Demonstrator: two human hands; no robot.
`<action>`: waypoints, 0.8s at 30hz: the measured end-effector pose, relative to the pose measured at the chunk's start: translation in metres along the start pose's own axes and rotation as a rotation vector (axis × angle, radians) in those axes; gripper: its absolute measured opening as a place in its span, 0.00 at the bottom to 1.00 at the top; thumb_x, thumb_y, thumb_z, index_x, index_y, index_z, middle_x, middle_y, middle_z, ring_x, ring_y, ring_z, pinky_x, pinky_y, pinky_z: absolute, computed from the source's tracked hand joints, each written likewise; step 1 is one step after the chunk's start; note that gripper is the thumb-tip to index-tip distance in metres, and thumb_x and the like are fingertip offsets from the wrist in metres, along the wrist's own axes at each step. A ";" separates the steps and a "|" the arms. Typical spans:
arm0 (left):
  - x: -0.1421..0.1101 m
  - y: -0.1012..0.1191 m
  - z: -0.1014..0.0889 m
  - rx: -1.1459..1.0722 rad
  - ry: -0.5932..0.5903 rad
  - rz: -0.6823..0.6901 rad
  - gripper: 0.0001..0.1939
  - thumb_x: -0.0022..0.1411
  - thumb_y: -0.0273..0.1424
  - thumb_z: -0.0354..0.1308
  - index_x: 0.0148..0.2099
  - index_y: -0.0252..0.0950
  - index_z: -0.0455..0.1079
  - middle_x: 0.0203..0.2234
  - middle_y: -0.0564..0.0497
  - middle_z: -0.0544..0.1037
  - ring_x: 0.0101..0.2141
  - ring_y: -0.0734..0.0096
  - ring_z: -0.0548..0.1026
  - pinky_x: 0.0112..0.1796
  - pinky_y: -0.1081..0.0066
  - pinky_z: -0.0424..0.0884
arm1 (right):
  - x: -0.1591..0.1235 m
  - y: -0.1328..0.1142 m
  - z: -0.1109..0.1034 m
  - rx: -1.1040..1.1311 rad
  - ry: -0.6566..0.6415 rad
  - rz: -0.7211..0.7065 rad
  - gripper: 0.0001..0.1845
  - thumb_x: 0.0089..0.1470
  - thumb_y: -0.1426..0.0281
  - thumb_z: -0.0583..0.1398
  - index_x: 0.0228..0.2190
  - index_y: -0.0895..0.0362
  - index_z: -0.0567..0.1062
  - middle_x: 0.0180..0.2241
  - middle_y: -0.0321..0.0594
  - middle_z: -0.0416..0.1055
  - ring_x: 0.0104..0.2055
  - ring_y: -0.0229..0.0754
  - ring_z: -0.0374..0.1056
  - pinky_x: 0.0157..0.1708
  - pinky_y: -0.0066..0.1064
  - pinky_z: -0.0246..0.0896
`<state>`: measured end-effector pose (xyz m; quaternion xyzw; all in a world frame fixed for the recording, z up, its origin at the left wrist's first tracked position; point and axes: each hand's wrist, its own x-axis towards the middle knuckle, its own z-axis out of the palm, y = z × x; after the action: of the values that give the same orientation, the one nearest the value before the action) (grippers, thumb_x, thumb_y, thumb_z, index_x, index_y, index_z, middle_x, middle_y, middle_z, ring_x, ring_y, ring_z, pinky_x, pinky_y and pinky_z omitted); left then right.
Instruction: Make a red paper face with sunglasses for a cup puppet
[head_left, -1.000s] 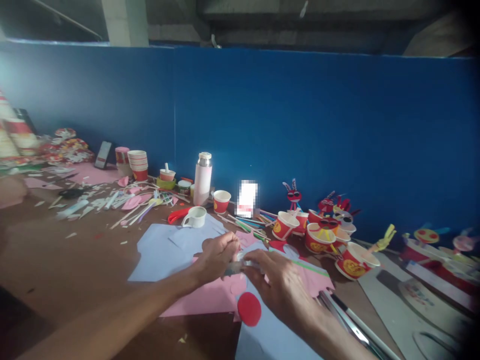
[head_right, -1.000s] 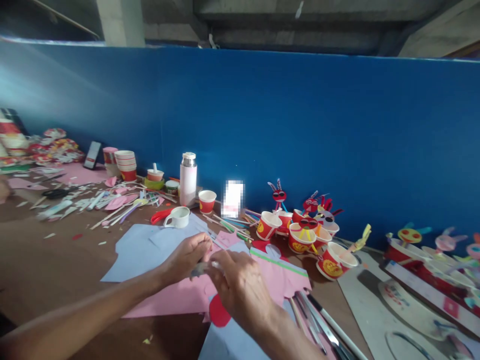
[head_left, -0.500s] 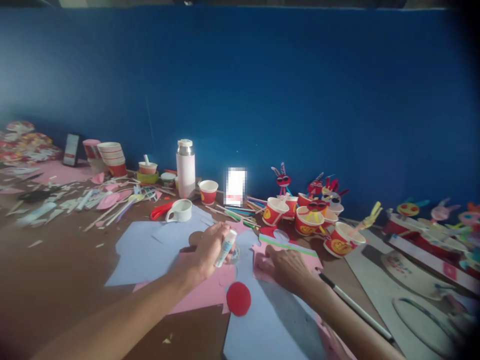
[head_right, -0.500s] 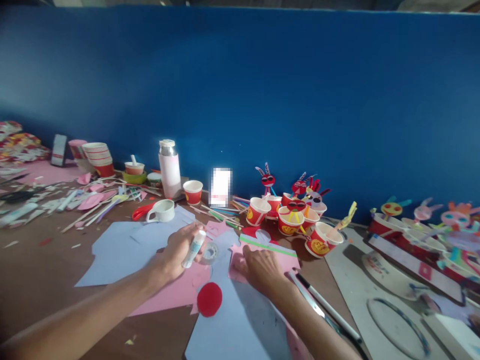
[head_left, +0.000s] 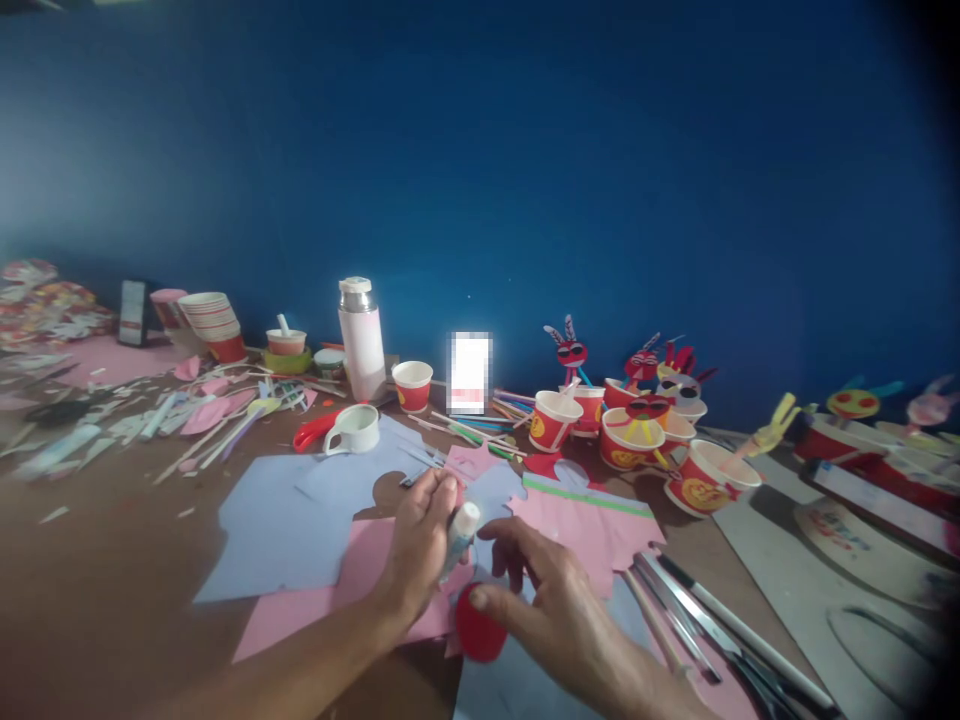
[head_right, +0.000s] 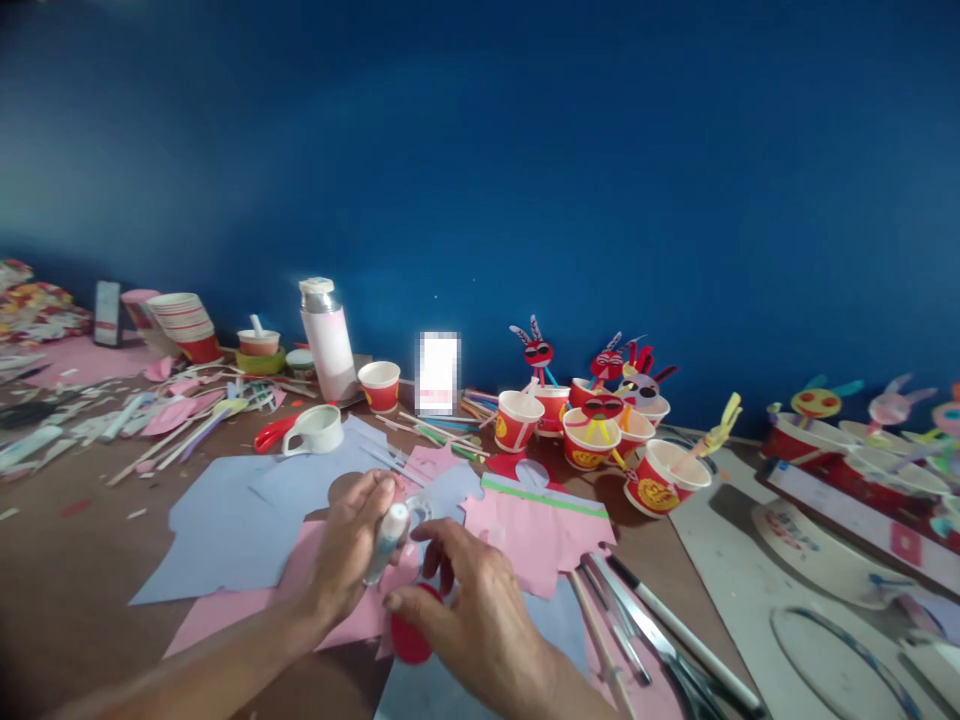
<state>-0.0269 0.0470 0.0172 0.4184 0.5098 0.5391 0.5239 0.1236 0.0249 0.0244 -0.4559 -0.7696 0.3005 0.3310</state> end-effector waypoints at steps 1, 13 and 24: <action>-0.001 -0.002 0.002 0.004 0.005 0.016 0.14 0.62 0.43 0.48 0.29 0.39 0.57 0.17 0.60 0.60 0.15 0.77 0.61 0.17 0.77 0.60 | -0.002 -0.001 0.005 0.040 0.026 -0.012 0.16 0.46 0.64 0.65 0.38 0.55 0.71 0.26 0.34 0.72 0.27 0.38 0.66 0.25 0.26 0.60; -0.011 -0.022 0.009 -0.027 -0.011 0.096 0.15 0.62 0.43 0.49 0.29 0.37 0.61 0.19 0.58 0.62 0.22 0.76 0.63 0.24 0.76 0.61 | -0.001 0.003 0.019 0.183 0.129 0.054 0.05 0.45 0.75 0.59 0.28 0.55 0.70 0.26 0.33 0.67 0.28 0.37 0.59 0.28 0.28 0.54; -0.001 -0.007 -0.007 -0.051 -0.036 0.051 0.15 0.57 0.41 0.55 0.28 0.33 0.66 0.17 0.56 0.70 0.13 0.82 0.62 0.16 0.80 0.58 | -0.003 0.019 0.000 0.614 0.110 0.056 0.11 0.60 0.61 0.51 0.34 0.55 0.66 0.23 0.30 0.60 0.24 0.34 0.56 0.26 0.27 0.55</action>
<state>-0.0323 0.0444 0.0093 0.4276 0.4756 0.5575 0.5293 0.1339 0.0296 0.0089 -0.3712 -0.6109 0.5027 0.4860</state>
